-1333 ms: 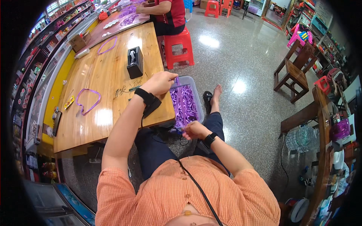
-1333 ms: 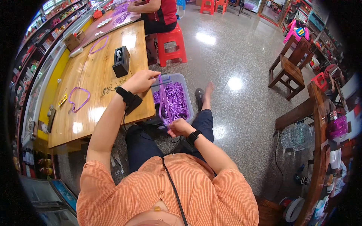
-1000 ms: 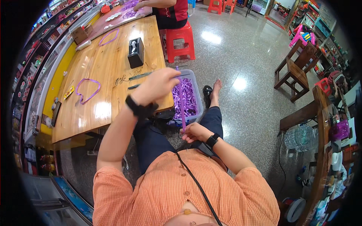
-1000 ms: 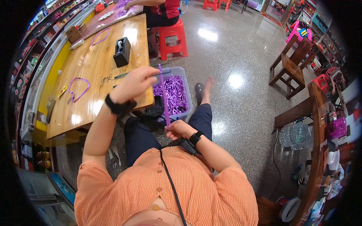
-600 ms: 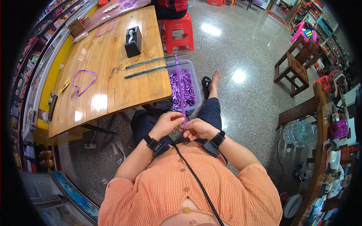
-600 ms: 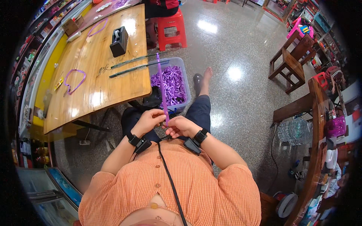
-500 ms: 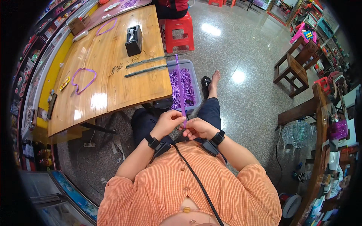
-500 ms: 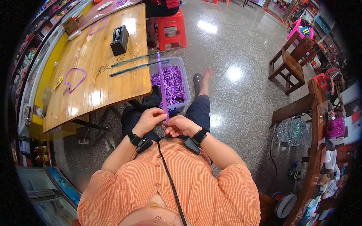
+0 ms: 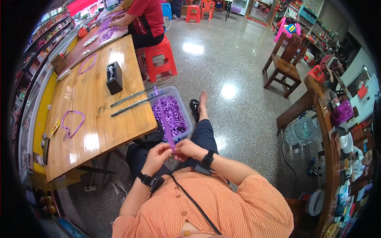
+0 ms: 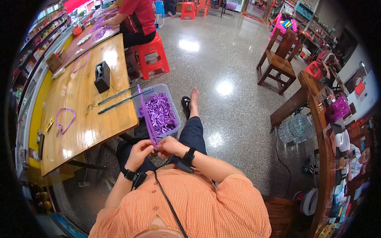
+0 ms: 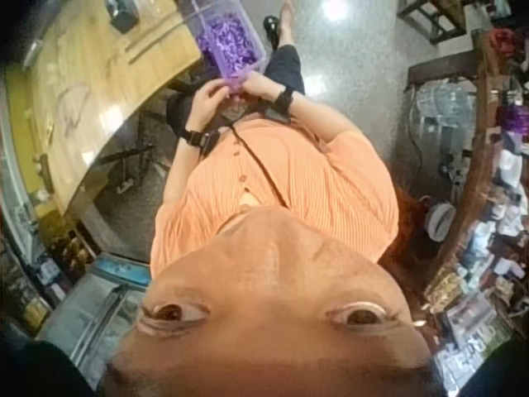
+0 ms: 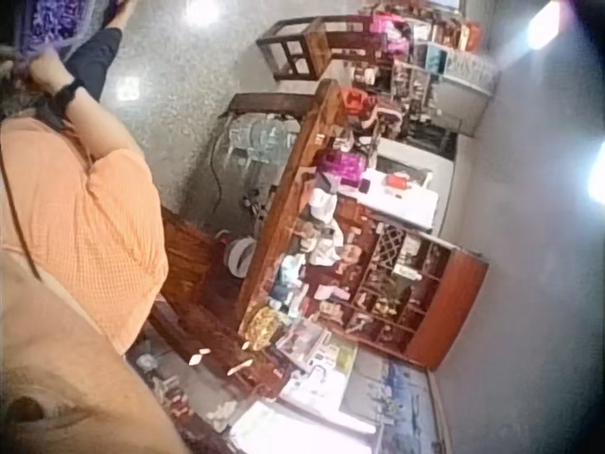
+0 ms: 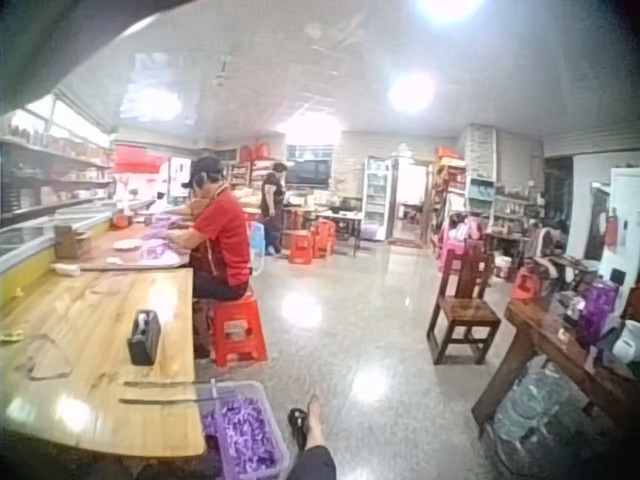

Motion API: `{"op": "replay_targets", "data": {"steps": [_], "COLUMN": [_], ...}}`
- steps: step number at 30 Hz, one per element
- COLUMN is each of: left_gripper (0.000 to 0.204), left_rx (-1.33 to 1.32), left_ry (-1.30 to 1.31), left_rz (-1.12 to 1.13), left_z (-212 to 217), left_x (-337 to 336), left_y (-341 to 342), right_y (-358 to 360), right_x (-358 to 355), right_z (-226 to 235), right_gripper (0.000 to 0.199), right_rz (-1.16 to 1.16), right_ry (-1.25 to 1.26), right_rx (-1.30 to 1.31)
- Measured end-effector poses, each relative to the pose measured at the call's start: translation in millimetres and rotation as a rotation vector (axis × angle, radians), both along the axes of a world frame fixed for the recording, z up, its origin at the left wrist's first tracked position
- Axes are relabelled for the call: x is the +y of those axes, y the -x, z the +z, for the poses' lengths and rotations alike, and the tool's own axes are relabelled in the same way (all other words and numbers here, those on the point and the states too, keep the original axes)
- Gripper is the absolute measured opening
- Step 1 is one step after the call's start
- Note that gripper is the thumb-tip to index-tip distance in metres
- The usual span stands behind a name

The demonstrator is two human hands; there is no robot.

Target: Bundling purple plastic strips using hands and a tape dispenser.

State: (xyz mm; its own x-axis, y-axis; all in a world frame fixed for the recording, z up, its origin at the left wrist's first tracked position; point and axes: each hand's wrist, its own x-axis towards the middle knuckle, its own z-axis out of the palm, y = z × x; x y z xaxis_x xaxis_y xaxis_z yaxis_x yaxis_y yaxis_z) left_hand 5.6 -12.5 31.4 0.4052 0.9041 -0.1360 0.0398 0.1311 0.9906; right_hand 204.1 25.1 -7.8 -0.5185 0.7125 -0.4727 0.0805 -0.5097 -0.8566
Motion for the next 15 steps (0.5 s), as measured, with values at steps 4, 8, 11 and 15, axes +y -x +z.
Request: {"op": "replay_targets", "data": {"steps": [4, 8, 11, 15], "left_gripper": [0.02, 0.017, 0.016, 0.017], "left_rx": [0.061, 0.324, 0.117, 0.132], "left_ry": [-0.091, -0.358, -0.2, -0.129], "left_rz": [0.124, 0.039, 0.152, 0.197], "left_z": [-28.7, -25.9, -21.4, -25.5], "left_x": [6.9, 9.0, 10.0, 17.1], "left_y": [-2.1, -7.0, -14.7, -9.3], "right_y": [0.8, 1.0, 2.3, 2.8], "right_x": [-15.2, -16.6, -19.1, -17.8], "right_z": [11.6, 4.6, 0.2, 2.3], "right_gripper": [0.021, 0.02, 0.022, 0.021], "right_rz": [-0.002, -0.02, 0.003, 0.093], "right_ry": [0.07, 0.055, 0.068, 0.078], "right_rx": [-0.04, -0.028, 0.002, -0.022]}}
